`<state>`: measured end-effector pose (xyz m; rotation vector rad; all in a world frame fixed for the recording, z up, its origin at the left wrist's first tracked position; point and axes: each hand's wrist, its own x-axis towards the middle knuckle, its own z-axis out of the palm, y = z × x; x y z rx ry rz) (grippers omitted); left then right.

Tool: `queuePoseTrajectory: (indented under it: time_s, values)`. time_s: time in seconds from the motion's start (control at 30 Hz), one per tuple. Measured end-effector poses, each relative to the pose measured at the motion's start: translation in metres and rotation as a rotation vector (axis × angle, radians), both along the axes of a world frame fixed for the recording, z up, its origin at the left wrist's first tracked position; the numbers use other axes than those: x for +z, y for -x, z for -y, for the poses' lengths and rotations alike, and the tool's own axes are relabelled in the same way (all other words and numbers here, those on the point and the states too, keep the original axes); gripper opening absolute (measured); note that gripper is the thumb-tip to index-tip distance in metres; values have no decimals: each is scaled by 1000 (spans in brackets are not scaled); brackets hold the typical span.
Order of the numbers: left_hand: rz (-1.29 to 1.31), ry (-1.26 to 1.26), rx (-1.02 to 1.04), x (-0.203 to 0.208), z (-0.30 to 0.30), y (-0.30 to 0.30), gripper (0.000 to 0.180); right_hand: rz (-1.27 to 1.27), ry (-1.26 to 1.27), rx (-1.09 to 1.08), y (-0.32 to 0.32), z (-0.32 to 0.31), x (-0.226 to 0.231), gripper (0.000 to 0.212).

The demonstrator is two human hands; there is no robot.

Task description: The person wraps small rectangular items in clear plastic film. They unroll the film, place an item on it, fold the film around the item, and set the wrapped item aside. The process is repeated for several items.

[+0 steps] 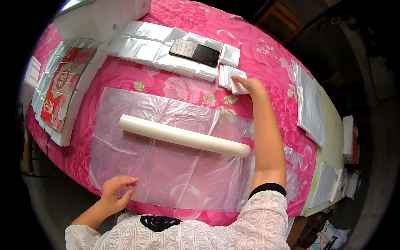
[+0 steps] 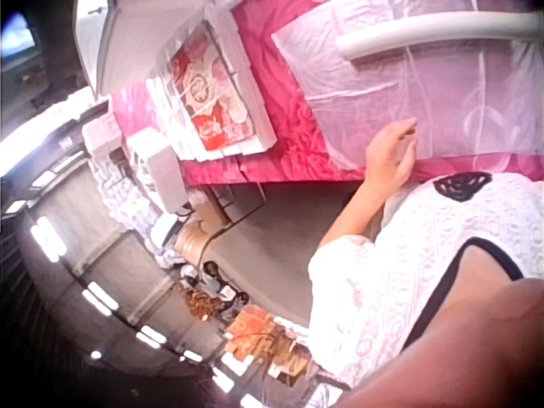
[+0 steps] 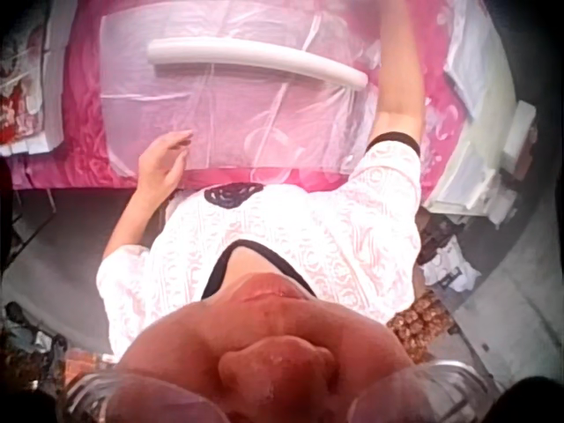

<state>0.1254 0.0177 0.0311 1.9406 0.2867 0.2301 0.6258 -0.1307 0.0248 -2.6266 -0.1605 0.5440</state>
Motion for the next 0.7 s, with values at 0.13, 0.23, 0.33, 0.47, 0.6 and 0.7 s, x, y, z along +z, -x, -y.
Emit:
queuePoseTrajectory:
  time_s: [0.13, 0.23, 0.33, 0.47, 0.6, 0.7]
  values:
    - [-15, 35, 3, -2, 8, 0, 34, 0, -91, -12, 13, -25, -7, 61]
    - [17, 5, -44, 0, 12, -3, 34, 51, -172, -66, -3, -23, -36, 47]
    - [58, -53, -74, 4, 14, -5, 34, 51, -386, -17, 7, -23, -36, 43]
    - [116, -94, -105, 6, 13, -13, 37, 47, -777, 101, 51, -9, 1, 37]
    - [197, -142, -15, 9, 18, -35, 51, -66, -1046, 257, 153, 5, 36, 41]
    - [321, -55, 72, 4, 32, -69, 79, -78, -1176, 405, 247, 26, 31, 51]
